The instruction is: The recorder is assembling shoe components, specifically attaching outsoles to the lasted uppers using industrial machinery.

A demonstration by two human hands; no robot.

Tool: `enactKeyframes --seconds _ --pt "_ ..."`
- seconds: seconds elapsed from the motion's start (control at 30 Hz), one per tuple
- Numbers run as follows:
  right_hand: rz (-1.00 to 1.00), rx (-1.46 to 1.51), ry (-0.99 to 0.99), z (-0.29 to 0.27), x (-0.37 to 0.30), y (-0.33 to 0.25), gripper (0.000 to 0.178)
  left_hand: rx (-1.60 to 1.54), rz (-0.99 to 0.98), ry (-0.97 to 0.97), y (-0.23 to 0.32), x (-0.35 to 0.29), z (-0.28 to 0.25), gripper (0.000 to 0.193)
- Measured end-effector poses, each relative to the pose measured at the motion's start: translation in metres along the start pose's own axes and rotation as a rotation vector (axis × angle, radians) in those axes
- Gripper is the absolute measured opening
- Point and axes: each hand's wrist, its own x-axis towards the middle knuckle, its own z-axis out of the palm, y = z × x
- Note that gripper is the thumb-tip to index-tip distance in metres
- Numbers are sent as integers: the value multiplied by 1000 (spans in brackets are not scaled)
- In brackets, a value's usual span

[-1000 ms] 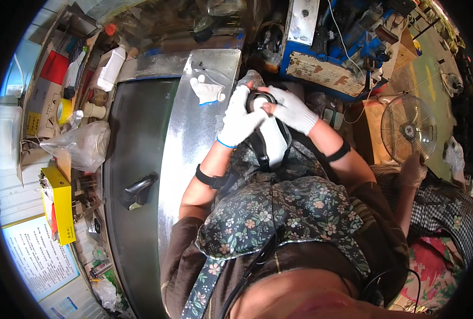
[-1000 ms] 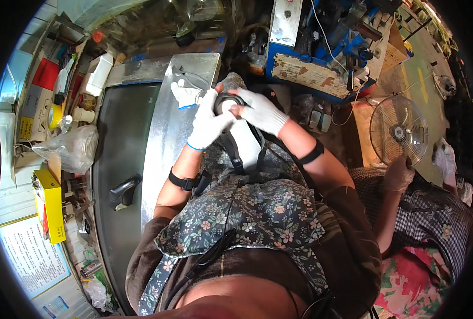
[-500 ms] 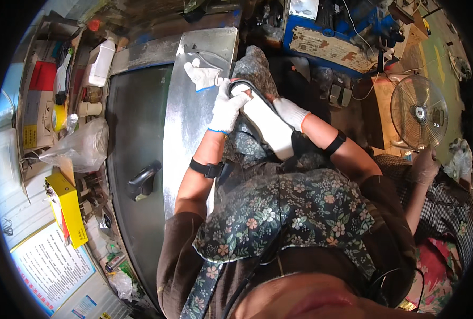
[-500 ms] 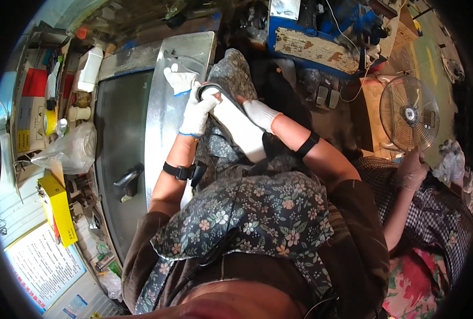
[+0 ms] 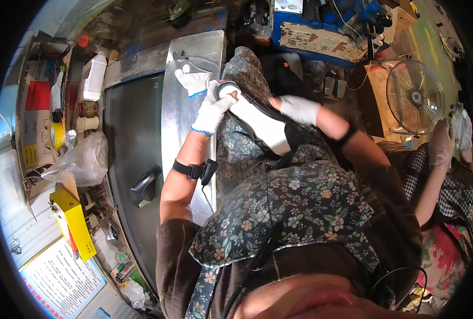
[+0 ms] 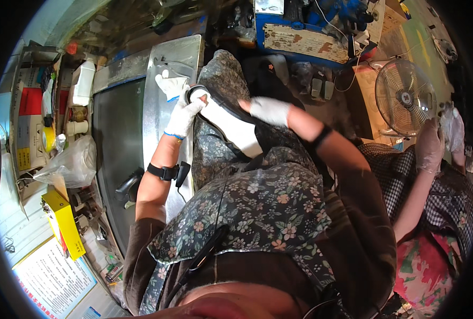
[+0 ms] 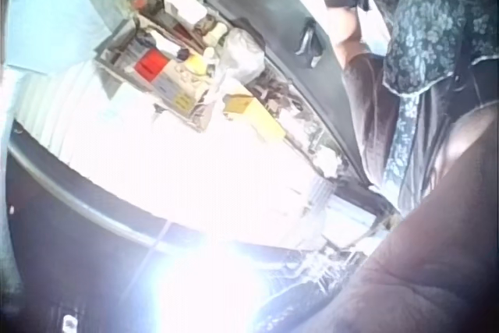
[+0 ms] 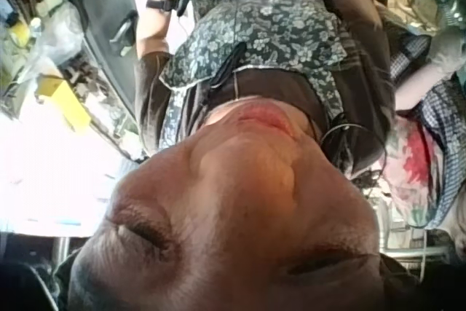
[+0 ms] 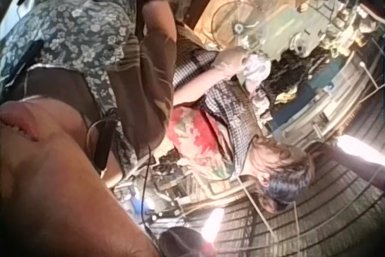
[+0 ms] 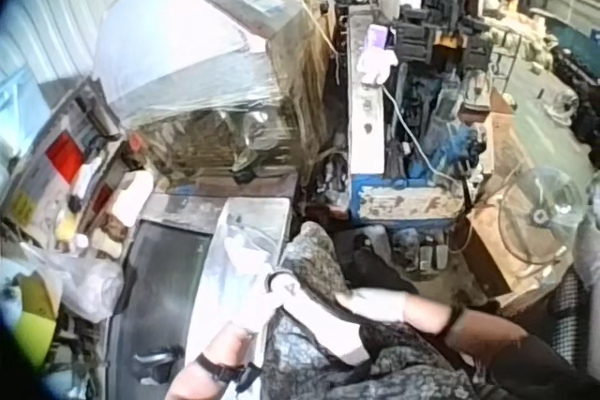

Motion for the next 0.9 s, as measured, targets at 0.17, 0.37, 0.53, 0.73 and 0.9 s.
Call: enactKeyframes --seconds 0.17,0.37,0.53,0.73,0.9 --pt "-157 -422 359 55 -32 25 44 130 -19 -24 4 -2 0 51" --pt "-201 323 93 36 9 16 63 55 22 -137 43 -9 42 57" --pt "-86 150 250 68 27 -12 70 815 267 408 10 -17 44 47" --pt "-152 5 423 92 32 -17 72 1016 158 178 -5 -26 0 51" --pt "-311 11 566 95 25 13 65 1062 162 350 -40 -62 37 48"
